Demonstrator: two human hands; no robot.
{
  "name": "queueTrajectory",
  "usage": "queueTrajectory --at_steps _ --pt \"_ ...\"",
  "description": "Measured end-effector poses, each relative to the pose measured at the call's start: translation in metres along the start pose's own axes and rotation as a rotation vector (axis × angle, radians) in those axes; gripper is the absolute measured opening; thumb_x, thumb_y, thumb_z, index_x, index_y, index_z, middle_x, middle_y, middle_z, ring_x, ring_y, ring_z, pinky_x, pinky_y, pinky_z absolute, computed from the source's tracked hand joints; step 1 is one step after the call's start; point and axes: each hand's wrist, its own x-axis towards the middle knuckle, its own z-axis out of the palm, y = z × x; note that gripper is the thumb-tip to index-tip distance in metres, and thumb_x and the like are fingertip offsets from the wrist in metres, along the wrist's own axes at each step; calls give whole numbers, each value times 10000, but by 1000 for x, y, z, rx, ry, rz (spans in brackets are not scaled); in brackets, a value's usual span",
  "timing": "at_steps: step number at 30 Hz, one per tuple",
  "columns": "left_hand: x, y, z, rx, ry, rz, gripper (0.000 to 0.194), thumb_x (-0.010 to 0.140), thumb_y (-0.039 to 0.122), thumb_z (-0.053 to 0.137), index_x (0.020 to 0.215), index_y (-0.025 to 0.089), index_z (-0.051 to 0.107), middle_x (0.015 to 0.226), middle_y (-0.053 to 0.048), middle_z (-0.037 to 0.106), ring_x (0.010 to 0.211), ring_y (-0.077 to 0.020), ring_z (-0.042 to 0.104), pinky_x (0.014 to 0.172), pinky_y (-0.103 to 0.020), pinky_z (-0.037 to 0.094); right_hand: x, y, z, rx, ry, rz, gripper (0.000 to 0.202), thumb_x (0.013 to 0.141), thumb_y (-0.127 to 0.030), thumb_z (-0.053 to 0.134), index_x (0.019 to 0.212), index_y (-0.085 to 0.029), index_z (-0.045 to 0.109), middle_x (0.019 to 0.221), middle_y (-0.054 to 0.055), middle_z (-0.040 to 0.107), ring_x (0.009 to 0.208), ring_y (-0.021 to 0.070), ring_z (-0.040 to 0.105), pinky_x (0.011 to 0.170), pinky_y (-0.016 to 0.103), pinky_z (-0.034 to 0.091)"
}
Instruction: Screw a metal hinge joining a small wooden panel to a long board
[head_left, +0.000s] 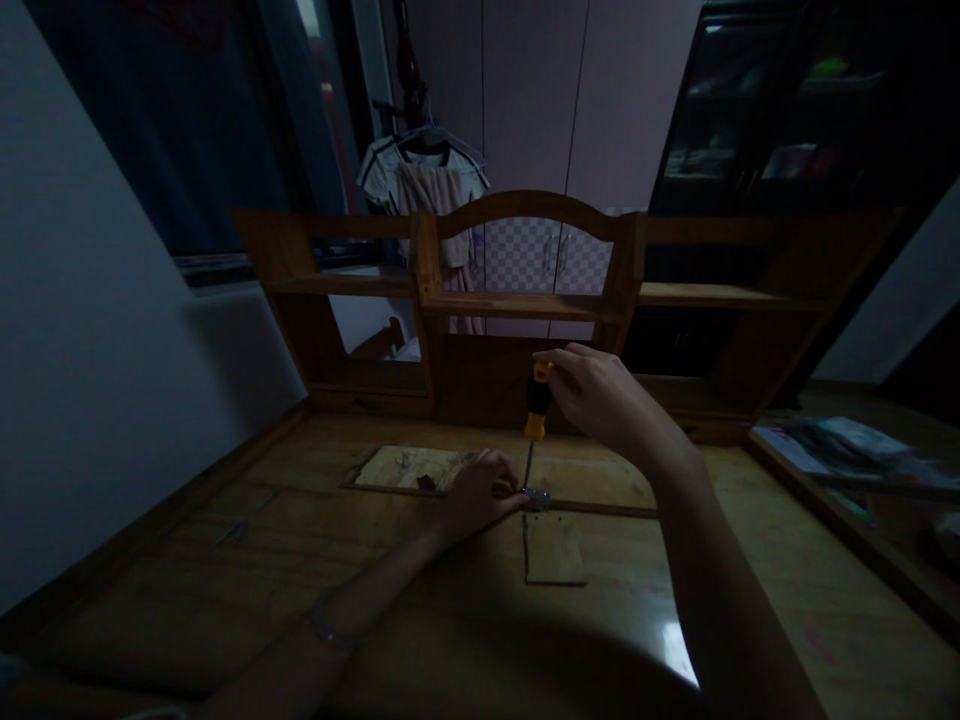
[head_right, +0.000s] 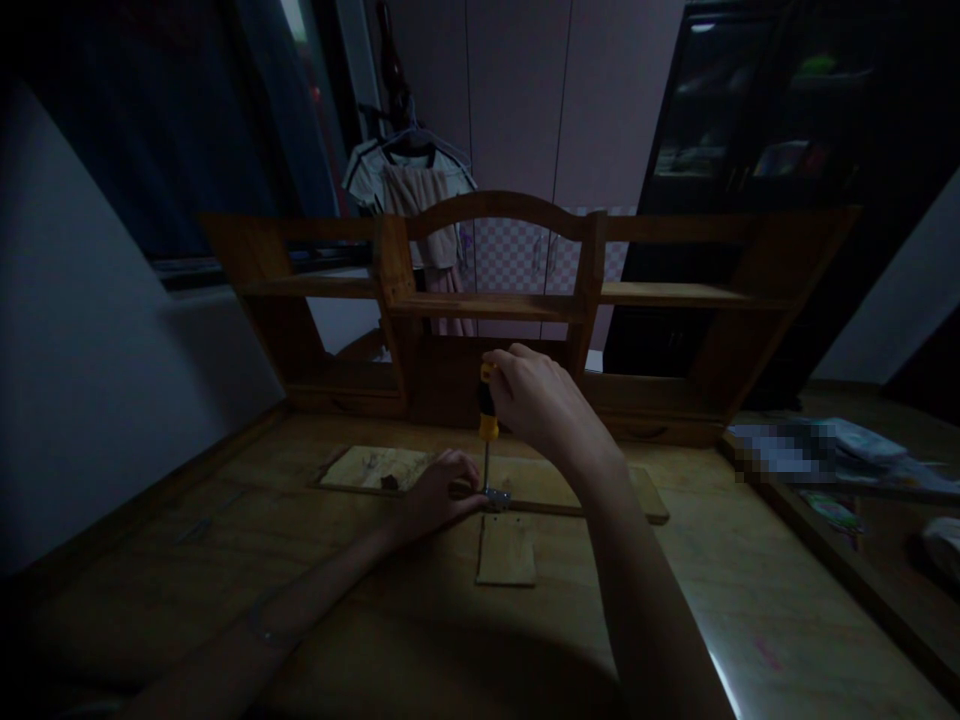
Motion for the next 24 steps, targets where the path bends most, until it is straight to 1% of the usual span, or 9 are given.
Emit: queueTrajectory --at_steps 4,7,9,11,13,15,17,21,24 --pt "0 3 -1 7 -7 23 274 793 356 775 852 188 567 908 -33 606 879 -186 553 804 -318 446 0 0 1 20 2 -27 284 998 -246 422 1143 -192 660 1040 80 678 932 194 644 829 299 450" --pt "2 6 -2 15 -6 -3 307 780 371 783 816 190 538 878 -30 594 845 -183 536 749 -303 435 1 -2 0 23 4 -24 236 994 -322 469 1101 -211 647 967 60 671 839 175 627 753 286 446" --pt "3 8 -3 23 -15 -7 323 775 372 786 775 190 520 860 -26 585 828 -180 526 716 -295 421 1 -4 0 6 24 -13 223 963 -401 534 1038 -217 635 933 51 647 768 161 595 695 275 431" --pt "4 10 -3 34 -23 2 331 779 359 784 736 187 504 842 -20 576 817 -176 518 704 -291 409 0 -6 1 -10 49 -6 235 936 -443 571 975 -214 606 930 47 627 730 148 567 668 268 416" --pt "4 12 -4 32 -28 7 334 783 342 784 720 184 497 837 -16 574 810 -170 514 700 -288 404 0 -8 3 15 39 -14 208 951 -417 551 990 -215 572 905 35 625 707 137 559 658 261 407" --pt "3 13 -4 13 -26 -5 316 787 337 781 746 185 507 854 -16 579 809 -167 517 694 -284 408 0 -9 6 83 7 -40 175 974 -372 516 1062 -223 545 836 7 628 676 128 558 637 250 397" --pt "3 13 -4 -10 -35 -21 293 803 347 765 779 186 521 876 -23 585 819 -171 525 687 -281 416 1 -10 9 137 -14 -69 175 985 -359 500 1093 -229 546 800 -8 633 664 123 562 630 243 395" --pt "2 14 -4 -5 -58 -37 254 832 364 730 809 187 550 867 -27 581 825 -179 536 700 -288 425 3 -10 10 147 -11 -82 241 996 -372 469 1044 -209 639 903 38 681 748 138 606 701 258 424" --pt "3 14 -5 26 -65 -50 253 815 377 745 890 192 589 853 -21 581 803 -180 533 696 -294 419 3 -10 6 164 -18 -70 295 972 -272 462 1171 -183 661 975 65 704 779 148 626 712 259 433"
